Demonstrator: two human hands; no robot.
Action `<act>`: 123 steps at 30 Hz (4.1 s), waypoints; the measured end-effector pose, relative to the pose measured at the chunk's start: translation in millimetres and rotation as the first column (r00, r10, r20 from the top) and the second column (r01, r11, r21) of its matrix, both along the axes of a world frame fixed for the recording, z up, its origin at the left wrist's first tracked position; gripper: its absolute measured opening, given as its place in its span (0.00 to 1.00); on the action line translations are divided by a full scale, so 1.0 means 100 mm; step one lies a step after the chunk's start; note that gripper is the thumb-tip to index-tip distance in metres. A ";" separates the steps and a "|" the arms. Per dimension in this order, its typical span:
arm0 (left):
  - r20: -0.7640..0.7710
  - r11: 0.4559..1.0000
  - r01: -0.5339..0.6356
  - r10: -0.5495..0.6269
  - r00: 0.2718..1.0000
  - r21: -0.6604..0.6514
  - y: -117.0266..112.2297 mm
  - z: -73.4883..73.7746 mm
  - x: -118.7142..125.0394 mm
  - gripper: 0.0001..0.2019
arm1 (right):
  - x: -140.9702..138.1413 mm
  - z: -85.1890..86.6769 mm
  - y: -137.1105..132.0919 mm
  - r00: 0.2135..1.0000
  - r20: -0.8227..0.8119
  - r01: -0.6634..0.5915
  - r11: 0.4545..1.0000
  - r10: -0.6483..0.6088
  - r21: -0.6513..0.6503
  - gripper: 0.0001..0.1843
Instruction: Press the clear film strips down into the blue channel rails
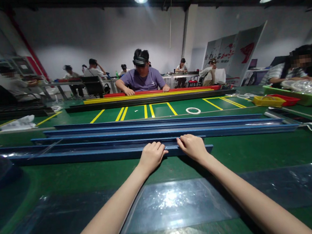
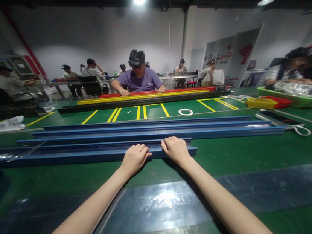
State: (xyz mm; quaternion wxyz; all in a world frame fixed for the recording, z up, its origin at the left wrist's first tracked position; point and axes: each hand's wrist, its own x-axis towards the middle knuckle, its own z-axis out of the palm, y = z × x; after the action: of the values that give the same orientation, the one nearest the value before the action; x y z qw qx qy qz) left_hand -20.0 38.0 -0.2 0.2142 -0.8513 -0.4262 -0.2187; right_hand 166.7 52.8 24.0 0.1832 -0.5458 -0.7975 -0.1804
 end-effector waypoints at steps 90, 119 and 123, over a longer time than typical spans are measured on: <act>0.081 0.993 -0.114 0.113 0.990 0.015 -0.03 0.02 0.00 0.19 | 0.66 -0.11 0.06 0.983 -0.010 0.184 0.981 -0.184 0.063 0.26; 0.027 0.994 -0.108 0.107 0.994 0.025 -0.02 0.01 0.00 0.20 | 0.24 -0.11 0.03 1.000 0.009 0.026 0.992 -0.027 0.125 0.25; 0.019 0.995 -0.098 0.098 0.995 0.010 -0.02 0.02 0.00 0.19 | 0.26 -0.11 0.06 0.999 0.031 0.030 0.993 -0.033 0.110 0.26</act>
State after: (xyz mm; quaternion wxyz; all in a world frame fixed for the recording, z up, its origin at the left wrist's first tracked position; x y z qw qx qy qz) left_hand -20.4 35.9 1.4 0.2253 -0.8261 -0.4684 -0.2179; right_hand 192.8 58.7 12.7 0.1971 -0.5443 -0.7806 -0.2358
